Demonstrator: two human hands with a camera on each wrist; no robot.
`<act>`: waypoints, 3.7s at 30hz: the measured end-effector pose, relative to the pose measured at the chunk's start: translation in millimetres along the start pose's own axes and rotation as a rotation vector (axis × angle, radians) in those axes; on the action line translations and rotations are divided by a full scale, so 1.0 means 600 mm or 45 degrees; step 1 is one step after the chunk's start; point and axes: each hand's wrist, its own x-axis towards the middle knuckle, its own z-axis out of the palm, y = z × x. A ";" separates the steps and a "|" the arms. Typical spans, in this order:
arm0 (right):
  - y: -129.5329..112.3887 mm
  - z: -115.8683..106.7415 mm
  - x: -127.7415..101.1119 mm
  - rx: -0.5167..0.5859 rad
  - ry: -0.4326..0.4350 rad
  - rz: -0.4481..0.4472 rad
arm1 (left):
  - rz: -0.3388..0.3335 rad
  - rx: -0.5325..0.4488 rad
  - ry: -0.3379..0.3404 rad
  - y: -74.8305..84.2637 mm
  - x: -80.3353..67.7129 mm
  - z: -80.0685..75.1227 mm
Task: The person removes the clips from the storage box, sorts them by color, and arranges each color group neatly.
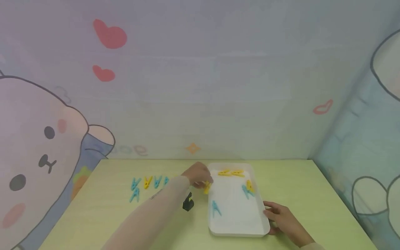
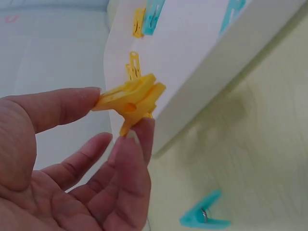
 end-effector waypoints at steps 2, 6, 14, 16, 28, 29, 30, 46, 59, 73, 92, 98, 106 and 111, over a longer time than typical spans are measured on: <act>0.002 -0.003 0.002 -0.010 0.001 0.000 | 0.020 -0.069 -0.023 -0.011 -0.006 -0.010; 0.004 -0.007 0.005 -0.025 0.003 -0.006 | 0.039 -0.176 -0.056 -0.036 -0.011 -0.029; 0.005 -0.011 0.010 -0.036 -0.007 -0.003 | 0.007 -0.229 -0.042 -0.088 -0.028 -0.062; 0.004 -0.012 0.012 -0.036 -0.010 -0.005 | -0.011 -0.218 -0.009 -0.100 -0.034 -0.070; 0.014 -0.025 0.008 -0.003 -0.034 0.025 | -0.110 -0.133 0.181 -0.164 -0.089 -0.097; 0.013 -0.027 0.008 -0.008 -0.032 0.029 | -0.114 -0.126 0.196 -0.168 -0.092 -0.100; 0.013 -0.029 0.008 -0.013 -0.033 0.028 | -0.123 -0.118 0.212 -0.172 -0.094 -0.102; 0.015 -0.043 0.002 0.012 -0.034 0.050 | -0.176 0.481 0.502 -0.225 -0.086 -0.113; 0.019 -0.042 0.002 0.051 -0.042 0.023 | -0.206 0.603 0.559 -0.217 -0.096 -0.103; 0.015 -0.046 0.003 0.012 -0.021 0.046 | -0.169 0.590 0.584 -0.203 -0.098 -0.103; 0.024 -0.048 0.002 0.014 -0.018 0.035 | 0.411 0.669 0.320 -0.106 -0.086 -0.045; 0.023 -0.042 0.000 0.022 -0.014 0.031 | 0.687 0.783 0.080 -0.072 -0.084 -0.023; 0.023 -0.040 0.003 0.009 -0.021 0.005 | 0.881 0.867 -0.174 -0.035 -0.067 0.003; 0.027 -0.041 0.004 0.023 -0.016 -0.007 | 0.922 0.938 -0.299 -0.014 -0.055 0.025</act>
